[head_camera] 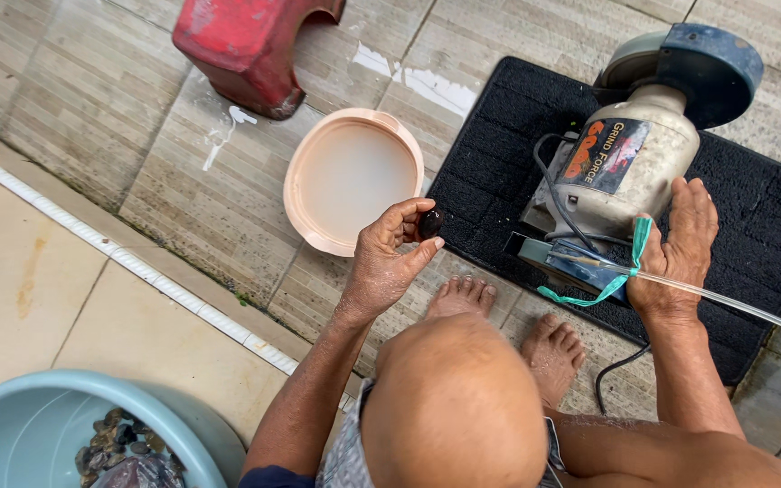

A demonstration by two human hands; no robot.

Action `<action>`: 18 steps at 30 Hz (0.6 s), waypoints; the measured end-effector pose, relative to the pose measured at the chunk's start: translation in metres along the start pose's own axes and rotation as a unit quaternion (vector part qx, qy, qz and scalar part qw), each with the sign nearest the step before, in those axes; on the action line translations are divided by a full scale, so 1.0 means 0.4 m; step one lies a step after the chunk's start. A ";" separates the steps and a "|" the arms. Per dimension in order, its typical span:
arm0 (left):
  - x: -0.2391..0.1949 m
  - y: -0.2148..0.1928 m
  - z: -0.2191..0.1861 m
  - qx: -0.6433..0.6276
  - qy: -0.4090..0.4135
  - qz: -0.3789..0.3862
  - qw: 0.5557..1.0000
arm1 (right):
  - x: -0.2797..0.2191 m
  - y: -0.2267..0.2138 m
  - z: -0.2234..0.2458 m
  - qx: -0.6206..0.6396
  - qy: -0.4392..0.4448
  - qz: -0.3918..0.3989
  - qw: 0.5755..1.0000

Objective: The person uses a bench grinder to shape and smooth a small black stone, holding it with both hands against the spinning wheel. Water flows from a tube onto the grinding area, and the person occasionally dips the stone into a nearby basin of water.

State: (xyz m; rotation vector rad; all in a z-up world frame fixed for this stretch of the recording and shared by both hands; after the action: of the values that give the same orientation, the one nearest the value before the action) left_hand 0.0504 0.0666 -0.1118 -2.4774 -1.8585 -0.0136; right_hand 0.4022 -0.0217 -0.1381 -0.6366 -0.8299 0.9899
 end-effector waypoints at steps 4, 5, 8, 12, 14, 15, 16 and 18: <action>0.017 0.020 0.074 0.015 -0.029 0.015 0.999 | 0.011 -0.007 0.025 0.017 0.019 0.022 0.999; 0.021 0.027 0.083 0.029 -0.021 0.026 0.999 | 0.011 -0.008 0.027 0.025 0.022 0.022 0.999; 0.030 0.044 0.115 0.016 -0.039 0.041 0.998 | 0.015 -0.009 0.038 0.037 0.023 0.029 0.999; 0.038 0.065 0.148 -0.064 -0.088 0.062 0.992 | 0.014 -0.003 0.033 0.054 0.042 0.038 0.997; 0.047 0.079 0.133 -0.095 -0.123 0.071 0.985 | 0.017 -0.002 0.033 0.055 0.042 0.042 0.997; 0.049 0.088 0.127 -0.126 -0.151 0.080 0.977 | 0.018 -0.003 0.036 0.056 0.038 0.040 0.997; 0.044 0.088 0.140 -0.126 -0.155 0.079 0.977 | 0.017 0.000 0.040 0.057 0.041 0.044 0.997; 0.036 0.106 0.165 -0.204 -0.179 0.092 0.958 | 0.019 0.000 0.034 0.076 0.066 0.045 0.994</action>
State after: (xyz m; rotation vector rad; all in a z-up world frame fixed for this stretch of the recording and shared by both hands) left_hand 0.0939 0.0714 -0.1787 -3.1097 -1.8987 0.0697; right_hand 0.3929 -0.0134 -0.1284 -0.6052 -0.6079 1.0703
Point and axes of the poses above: each hand's wrist, its own x-axis towards the middle knuckle, its own y-axis out of the palm, z = x × y, the point moved 8 cm from there along x, towards the middle knuckle, and after that the axes turned 3 degrees about y, right-handed, at the moved point
